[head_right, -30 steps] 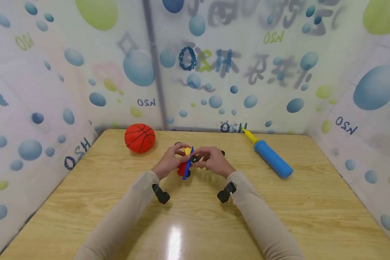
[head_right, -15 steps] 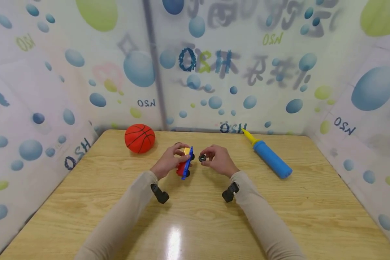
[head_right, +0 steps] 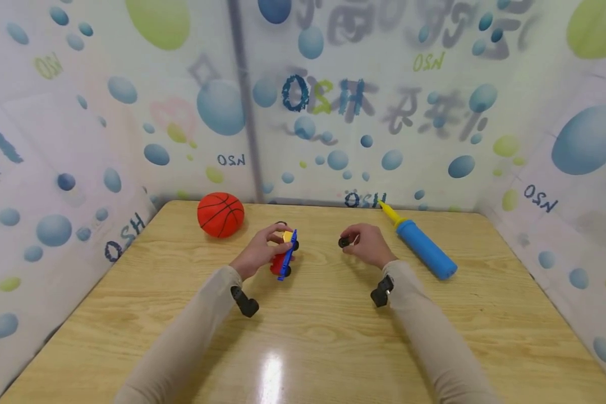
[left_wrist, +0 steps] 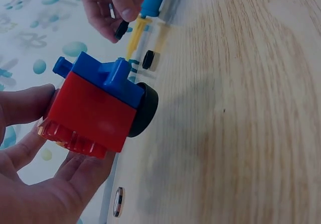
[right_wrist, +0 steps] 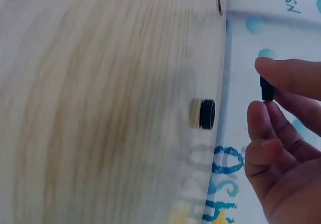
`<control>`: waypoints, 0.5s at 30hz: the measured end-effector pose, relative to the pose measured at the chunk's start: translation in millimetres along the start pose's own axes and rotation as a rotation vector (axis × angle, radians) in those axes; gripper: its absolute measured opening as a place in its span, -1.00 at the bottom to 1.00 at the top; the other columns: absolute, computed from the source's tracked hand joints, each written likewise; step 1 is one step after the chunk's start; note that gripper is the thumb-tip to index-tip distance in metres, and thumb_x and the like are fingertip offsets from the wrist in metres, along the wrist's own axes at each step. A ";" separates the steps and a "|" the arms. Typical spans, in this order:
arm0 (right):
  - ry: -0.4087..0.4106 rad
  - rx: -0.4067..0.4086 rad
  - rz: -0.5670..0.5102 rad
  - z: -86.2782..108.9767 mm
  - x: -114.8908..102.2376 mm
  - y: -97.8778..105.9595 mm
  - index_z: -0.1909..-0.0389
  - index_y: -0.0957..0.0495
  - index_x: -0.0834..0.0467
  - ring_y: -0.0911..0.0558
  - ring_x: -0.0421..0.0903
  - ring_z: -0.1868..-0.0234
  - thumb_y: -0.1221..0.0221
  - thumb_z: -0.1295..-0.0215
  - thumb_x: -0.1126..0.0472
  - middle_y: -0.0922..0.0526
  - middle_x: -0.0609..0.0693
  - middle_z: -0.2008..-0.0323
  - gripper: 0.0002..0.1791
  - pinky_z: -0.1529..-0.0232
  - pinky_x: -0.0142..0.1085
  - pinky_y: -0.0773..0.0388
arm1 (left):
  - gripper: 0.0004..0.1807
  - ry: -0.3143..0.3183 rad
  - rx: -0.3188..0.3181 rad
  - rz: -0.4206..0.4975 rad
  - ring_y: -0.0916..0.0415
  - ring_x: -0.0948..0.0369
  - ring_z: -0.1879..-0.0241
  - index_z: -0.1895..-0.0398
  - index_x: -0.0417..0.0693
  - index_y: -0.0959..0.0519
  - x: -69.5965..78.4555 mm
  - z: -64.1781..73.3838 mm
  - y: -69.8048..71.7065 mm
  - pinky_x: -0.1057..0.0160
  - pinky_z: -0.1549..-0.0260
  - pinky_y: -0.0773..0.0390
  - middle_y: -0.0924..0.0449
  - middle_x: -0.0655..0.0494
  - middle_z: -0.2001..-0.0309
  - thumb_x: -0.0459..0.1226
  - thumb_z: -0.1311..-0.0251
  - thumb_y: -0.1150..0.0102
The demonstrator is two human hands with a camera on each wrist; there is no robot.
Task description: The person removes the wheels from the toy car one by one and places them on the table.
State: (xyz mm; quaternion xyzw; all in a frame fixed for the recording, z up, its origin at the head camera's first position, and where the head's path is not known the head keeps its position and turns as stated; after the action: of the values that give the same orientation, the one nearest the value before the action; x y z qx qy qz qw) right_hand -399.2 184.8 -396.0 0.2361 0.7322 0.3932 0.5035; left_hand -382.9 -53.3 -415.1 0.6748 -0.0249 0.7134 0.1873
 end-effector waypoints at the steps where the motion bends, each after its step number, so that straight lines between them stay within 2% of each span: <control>1: -0.013 -0.007 0.010 -0.5 4.0 1.1 0.06 -0.71 0.16 -0.65 -0.02 0.25 -0.42 -0.12 0.29 -0.73 0.13 0.22 -0.68 0.19 -0.15 -0.59 | -0.59 0.004 0.000 0.001 -0.77 -0.09 0.20 -0.24 0.04 -0.50 -0.5 0.2 0.3 0.12 0.23 -0.76 -0.47 -0.14 0.07 -0.30 -0.34 -0.24; 6: -0.072 -0.062 0.046 -2.9 18.9 5.0 0.00 -0.67 0.21 -0.63 0.04 0.21 -0.39 -0.18 0.24 -0.69 0.19 0.18 -0.64 0.20 -0.14 -0.58 | -0.58 0.018 -0.006 0.002 -0.75 -0.15 0.14 -0.25 0.05 -0.49 -1.8 1.1 0.9 0.11 0.20 -0.76 -0.46 -0.16 0.03 -0.30 -0.35 -0.23; 10: -0.125 -0.107 0.036 -5.7 31.7 7.2 -0.03 -0.65 0.24 -0.62 0.06 0.20 -0.35 -0.21 0.22 -0.67 0.24 0.13 -0.64 0.23 -0.15 -0.59 | -0.57 0.027 -0.003 -0.006 -0.73 -0.18 0.10 -0.28 0.05 -0.47 -1.2 3.2 1.7 0.10 0.19 -0.76 -0.45 -0.18 -0.01 -0.28 -0.36 -0.22; 15: -0.210 -0.139 0.032 -9.2 49.0 6.0 -0.07 -0.63 0.26 -0.66 0.12 0.13 -0.33 -0.23 0.20 -0.65 0.32 0.03 -0.60 0.14 -0.09 -0.64 | -0.57 0.030 -0.008 -0.012 -0.74 -0.16 0.10 -0.28 0.06 -0.48 -3.4 2.5 2.7 0.13 0.19 -0.75 -0.44 -0.17 -0.02 -0.27 -0.36 -0.22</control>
State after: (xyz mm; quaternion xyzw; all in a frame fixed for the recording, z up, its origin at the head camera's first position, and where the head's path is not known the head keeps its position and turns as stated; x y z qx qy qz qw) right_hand -426.6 221.5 -416.5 0.2520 0.6425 0.4241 0.5864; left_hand -381.2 -57.3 -417.6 0.6636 -0.0207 0.7220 0.1947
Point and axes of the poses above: each hand's wrist, its own z-axis away from the middle knuckle, its own y-axis out of the back of the hand, x = y × z, the point moved 9 cm from there along -z, towards the middle knuckle
